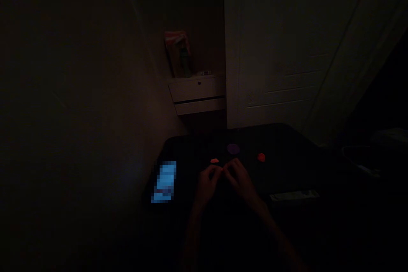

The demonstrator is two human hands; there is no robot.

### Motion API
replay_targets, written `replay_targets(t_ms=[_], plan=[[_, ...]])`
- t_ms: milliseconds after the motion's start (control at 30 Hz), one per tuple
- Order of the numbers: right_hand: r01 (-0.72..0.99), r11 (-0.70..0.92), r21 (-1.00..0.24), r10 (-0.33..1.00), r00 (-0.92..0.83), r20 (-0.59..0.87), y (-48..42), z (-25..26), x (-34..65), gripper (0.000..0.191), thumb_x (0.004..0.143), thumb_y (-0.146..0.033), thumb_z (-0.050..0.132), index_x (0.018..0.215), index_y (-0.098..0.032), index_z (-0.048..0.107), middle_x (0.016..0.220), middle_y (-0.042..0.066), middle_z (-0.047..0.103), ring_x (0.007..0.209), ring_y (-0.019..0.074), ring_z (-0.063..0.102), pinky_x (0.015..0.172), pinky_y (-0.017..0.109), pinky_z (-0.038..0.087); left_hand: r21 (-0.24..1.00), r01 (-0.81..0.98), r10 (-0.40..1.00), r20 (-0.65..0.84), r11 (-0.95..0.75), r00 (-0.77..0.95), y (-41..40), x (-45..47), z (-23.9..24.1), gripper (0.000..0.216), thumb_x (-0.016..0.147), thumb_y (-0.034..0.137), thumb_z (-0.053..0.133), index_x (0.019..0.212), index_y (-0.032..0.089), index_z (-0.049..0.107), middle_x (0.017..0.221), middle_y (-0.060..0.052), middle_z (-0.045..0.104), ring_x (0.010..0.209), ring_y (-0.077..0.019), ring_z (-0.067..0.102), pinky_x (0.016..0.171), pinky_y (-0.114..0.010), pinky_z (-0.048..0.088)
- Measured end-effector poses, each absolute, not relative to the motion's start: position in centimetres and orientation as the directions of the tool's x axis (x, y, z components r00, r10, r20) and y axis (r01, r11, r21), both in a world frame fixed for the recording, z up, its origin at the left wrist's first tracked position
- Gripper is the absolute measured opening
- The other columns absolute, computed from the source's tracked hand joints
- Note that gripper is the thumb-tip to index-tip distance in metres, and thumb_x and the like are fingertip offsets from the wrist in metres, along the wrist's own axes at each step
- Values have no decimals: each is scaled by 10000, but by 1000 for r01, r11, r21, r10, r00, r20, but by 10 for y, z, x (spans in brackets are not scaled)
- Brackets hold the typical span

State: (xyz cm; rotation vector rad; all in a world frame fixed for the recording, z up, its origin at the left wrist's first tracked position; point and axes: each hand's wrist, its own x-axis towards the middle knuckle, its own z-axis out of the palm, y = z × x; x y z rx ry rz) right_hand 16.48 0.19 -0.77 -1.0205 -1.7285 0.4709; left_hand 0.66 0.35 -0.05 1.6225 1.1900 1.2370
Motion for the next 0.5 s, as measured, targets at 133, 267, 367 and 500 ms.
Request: replay_targets(t_ms=[133,267,367,500], plan=[[392,549,-738,824,-108,556,0,-5,165,117,986,-239,553,930,-232,655,952,43,629,882,197,622,817,322,494,940,210,963,259,-270,77,5,6,-2,283,918,411,582,912,163,719,852,-53,744,815,-196,686,782,-295,506],[351,560,-750,823,-129,554,1,-5,165,153,992,-255,560,931,-238,699,962,45,646,910,201,642,842,332,502,950,179,966,255,-258,38,5,6,-2,314,923,429,570,962,154,717,845,-60,744,770,-189,686,739,-293,517],[330,556,-763,825,-111,554,1,-5,165,124,967,-247,600,937,-243,720,961,43,657,910,202,655,827,326,513,946,195,966,257,-258,33,5,6,-1,315,918,438,576,940,158,720,814,-51,740,754,-186,683,728,-288,515],[314,542,-780,834,-86,545,1,-4,165,100,942,-229,636,950,-245,734,962,42,664,907,201,664,817,319,523,936,229,963,259,-268,70,4,5,-1,317,932,435,559,912,168,730,831,-54,743,777,-192,682,740,-291,512]])
